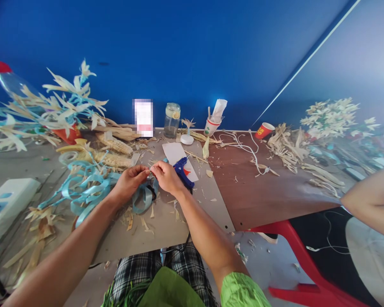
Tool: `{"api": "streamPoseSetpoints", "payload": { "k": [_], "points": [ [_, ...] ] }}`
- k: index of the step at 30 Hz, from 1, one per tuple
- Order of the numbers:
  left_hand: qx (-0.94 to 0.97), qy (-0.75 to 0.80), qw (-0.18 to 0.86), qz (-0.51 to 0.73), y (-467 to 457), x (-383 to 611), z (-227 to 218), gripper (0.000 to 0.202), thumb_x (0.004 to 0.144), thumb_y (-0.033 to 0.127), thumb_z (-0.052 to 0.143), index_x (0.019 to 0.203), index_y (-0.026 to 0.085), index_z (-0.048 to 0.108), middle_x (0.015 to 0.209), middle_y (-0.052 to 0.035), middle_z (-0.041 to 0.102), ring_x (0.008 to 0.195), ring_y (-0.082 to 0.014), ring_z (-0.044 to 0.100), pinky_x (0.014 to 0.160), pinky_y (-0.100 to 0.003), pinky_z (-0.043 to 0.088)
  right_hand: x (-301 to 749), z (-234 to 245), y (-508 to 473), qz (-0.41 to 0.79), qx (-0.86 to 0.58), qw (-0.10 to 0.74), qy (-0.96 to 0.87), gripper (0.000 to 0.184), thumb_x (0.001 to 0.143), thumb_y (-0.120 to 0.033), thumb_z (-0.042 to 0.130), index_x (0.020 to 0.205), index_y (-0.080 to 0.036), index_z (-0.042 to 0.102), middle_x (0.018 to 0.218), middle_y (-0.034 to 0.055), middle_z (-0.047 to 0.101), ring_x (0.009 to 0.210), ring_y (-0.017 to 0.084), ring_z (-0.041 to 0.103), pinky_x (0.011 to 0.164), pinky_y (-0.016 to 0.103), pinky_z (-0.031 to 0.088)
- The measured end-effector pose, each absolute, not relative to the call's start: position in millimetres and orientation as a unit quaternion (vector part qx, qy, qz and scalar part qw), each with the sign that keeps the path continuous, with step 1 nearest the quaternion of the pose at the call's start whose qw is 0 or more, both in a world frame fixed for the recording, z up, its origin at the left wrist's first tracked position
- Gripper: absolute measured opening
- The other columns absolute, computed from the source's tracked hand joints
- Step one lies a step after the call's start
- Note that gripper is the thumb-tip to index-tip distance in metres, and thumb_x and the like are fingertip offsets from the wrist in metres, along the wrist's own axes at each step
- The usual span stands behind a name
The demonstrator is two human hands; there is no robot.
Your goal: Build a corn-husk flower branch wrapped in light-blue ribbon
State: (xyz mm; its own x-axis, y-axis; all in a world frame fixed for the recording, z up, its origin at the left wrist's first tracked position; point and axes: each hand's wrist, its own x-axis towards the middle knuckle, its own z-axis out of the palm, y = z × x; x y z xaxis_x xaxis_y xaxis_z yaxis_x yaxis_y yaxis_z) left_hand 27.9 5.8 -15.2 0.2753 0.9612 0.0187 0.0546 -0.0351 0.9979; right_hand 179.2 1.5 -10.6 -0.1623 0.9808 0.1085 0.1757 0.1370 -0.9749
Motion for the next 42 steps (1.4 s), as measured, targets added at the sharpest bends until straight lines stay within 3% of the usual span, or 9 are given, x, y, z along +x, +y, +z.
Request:
{"api": "streamPoseSetpoints", "payload": {
  "k": [6, 12, 18, 26, 31, 37, 42],
  "points": [
    [0.479, 0.397, 0.657, 0.427, 4.4, 27.9, -15.3, 0.028, 0.067, 0.038, 0.07, 0.07, 0.013, 0.059, 0.062, 0.0029, 0.047, 0.053, -0.0058, 0.041, 0.051, -0.019, 0.033, 182.3, -2.3, -1.2, 0.401, -0.461, 0.42, -0.672, 0.017, 0.084, -0.032, 0.047, 0.079, -0.017, 0.054, 0.06, -0.0041, 0.045, 0.057, 0.01, 0.041, 0.056, 0.022, 0.035],
    [0.404, 0.322, 0.752, 0.409, 3.4, 25.7, -9.9, 0.025, 0.067, 0.031, 0.073, 0.068, 0.011, 0.059, 0.053, 0.0057, 0.039, 0.045, -0.0023, 0.03, 0.045, -0.017, 0.028, 182.5, -2.2, -2.5, 0.402, -0.445, 0.418, -0.682, 0.016, 0.086, -0.031, 0.045, 0.083, -0.018, 0.054, 0.061, -0.0043, 0.045, 0.056, 0.01, 0.04, 0.057, 0.022, 0.036],
    [0.338, 0.286, 0.823, 0.356, 0.2, 21.0, -2.6, 0.02, 0.071, 0.025, 0.071, 0.068, 0.012, 0.056, 0.05, 0.0091, 0.032, 0.041, -0.0007, 0.024, 0.048, -0.018, 0.035, 182.3, 1.7, -6.9, 0.384, -0.426, 0.419, -0.704, 0.017, 0.088, -0.031, 0.044, 0.084, -0.017, 0.054, 0.067, -0.0018, 0.049, 0.064, 0.011, 0.046, 0.061, 0.023, 0.038],
    [0.347, 0.34, 0.756, 0.438, 2.5, 26.2, -5.3, 0.022, 0.063, 0.026, 0.076, 0.067, 0.012, 0.06, 0.053, 0.0047, 0.045, 0.045, -0.0028, 0.036, 0.046, -0.017, 0.035, 178.5, 1.6, -4.3, 0.476, -0.432, 0.464, -0.61, 0.024, 0.078, -0.038, 0.058, 0.09, -0.017, 0.056, 0.071, -0.0021, 0.052, 0.058, 0.009, 0.044, 0.054, 0.022, 0.036],
    [0.404, 0.357, 0.718, 0.44, 3.2, 27.5, -9.9, 0.024, 0.063, 0.032, 0.076, 0.068, 0.012, 0.063, 0.059, 0.0022, 0.05, 0.049, -0.004, 0.04, 0.048, -0.018, 0.034, 177.2, 1.0, -3.1, 0.482, -0.444, 0.454, -0.603, 0.022, 0.077, -0.038, 0.06, 0.077, -0.016, 0.059, 0.058, -0.0045, 0.047, 0.051, 0.008, 0.04, 0.05, 0.021, 0.032],
    [0.396, 0.331, 0.717, 0.469, 2.2, 27.6, -9.4, 0.031, 0.073, 0.043, 0.067, 0.075, 0.012, 0.064, 0.057, 0.0048, 0.038, 0.047, -0.0035, 0.031, 0.046, -0.018, 0.031, 179.8, -1.2, 1.0, 0.497, -0.447, 0.497, -0.553, 0.024, 0.076, -0.041, 0.059, 0.074, -0.017, 0.057, 0.057, -0.0049, 0.046, 0.049, 0.007, 0.038, 0.049, 0.021, 0.03],
    [0.406, 0.324, 0.714, 0.469, 1.7, 28.0, -7.4, 0.025, 0.074, 0.034, 0.068, 0.087, 0.014, 0.062, 0.054, 0.0076, 0.033, 0.043, -0.0027, 0.026, 0.044, -0.017, 0.028, 180.3, -2.6, 3.8, 0.521, -0.437, 0.524, -0.512, 0.025, 0.073, -0.042, 0.062, 0.072, -0.017, 0.056, 0.06, -0.0042, 0.048, 0.049, 0.007, 0.037, 0.048, 0.021, 0.029]
  ]
}}
